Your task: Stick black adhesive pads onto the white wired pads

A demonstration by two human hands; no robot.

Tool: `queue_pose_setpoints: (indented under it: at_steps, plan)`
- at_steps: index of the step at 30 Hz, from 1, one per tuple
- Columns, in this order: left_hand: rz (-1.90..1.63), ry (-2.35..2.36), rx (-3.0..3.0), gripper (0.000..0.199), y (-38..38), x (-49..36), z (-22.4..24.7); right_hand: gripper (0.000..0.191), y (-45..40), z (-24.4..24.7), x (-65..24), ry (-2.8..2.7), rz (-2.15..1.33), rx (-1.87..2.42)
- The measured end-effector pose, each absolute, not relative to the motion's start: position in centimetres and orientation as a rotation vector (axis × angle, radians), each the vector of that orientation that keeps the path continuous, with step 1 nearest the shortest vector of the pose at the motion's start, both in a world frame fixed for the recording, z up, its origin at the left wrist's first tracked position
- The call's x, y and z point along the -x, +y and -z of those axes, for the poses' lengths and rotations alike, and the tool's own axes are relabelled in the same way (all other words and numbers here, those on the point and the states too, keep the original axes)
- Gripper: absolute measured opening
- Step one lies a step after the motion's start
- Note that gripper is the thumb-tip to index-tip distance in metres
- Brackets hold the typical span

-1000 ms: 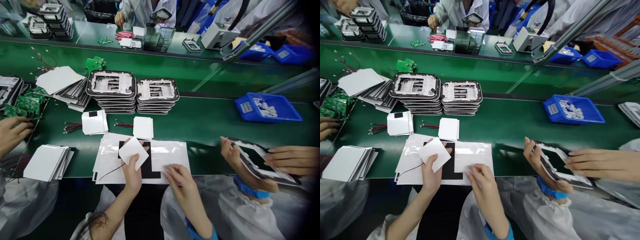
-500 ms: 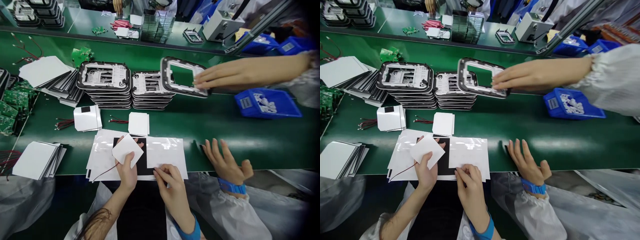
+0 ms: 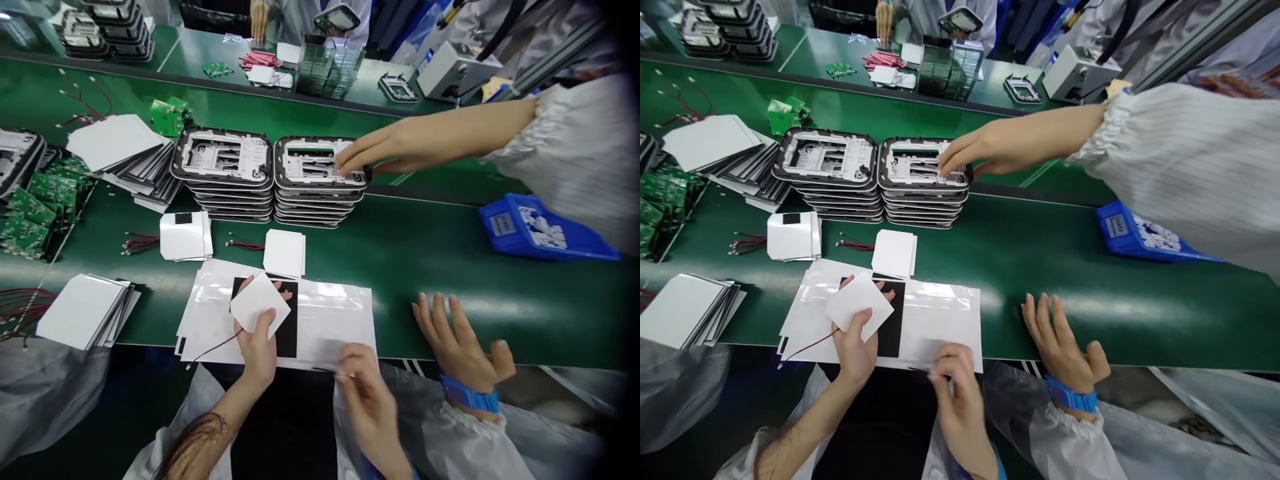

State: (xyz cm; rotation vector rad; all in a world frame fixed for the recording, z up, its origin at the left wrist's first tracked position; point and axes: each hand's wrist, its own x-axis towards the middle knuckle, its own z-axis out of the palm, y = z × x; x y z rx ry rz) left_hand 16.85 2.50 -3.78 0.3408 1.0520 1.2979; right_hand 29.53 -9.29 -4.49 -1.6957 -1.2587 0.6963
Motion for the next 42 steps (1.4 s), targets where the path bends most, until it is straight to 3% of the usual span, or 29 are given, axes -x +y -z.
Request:
queue_pose_setpoints:
  at_steps: [5, 13, 17, 23, 42]
  plan:
    - [-1.082, 0.836, -0.359, 0.063, 2.3, -15.1, 2.0, 0.006, -7.6, 1.1, -32.2, -1.015, -0.78, 1.454]
    - [-0.969, 0.648, -0.437, 0.043, 0.0, -12.6, -1.0, 0.008, -1.0, -5.5, -27.4, -1.14, -0.915, 1.358]
    - [-0.977, 0.676, -0.476, 0.04, -0.4, -11.6, -0.8, 0.002, -0.2, -5.9, -25.9, -1.175, -0.923, 1.381]
    - [-1.011, 0.62, -0.57, 0.041, -0.7, -10.7, -1.2, 0.043, -0.5, -5.7, -24.4, -0.905, -0.98, 1.435]
    - [-1.0, 0.598, -0.529, 0.032, -1.0, -10.4, -1.6, 0.048, 1.1, -7.0, -24.3, -0.897, -0.992, 1.511]
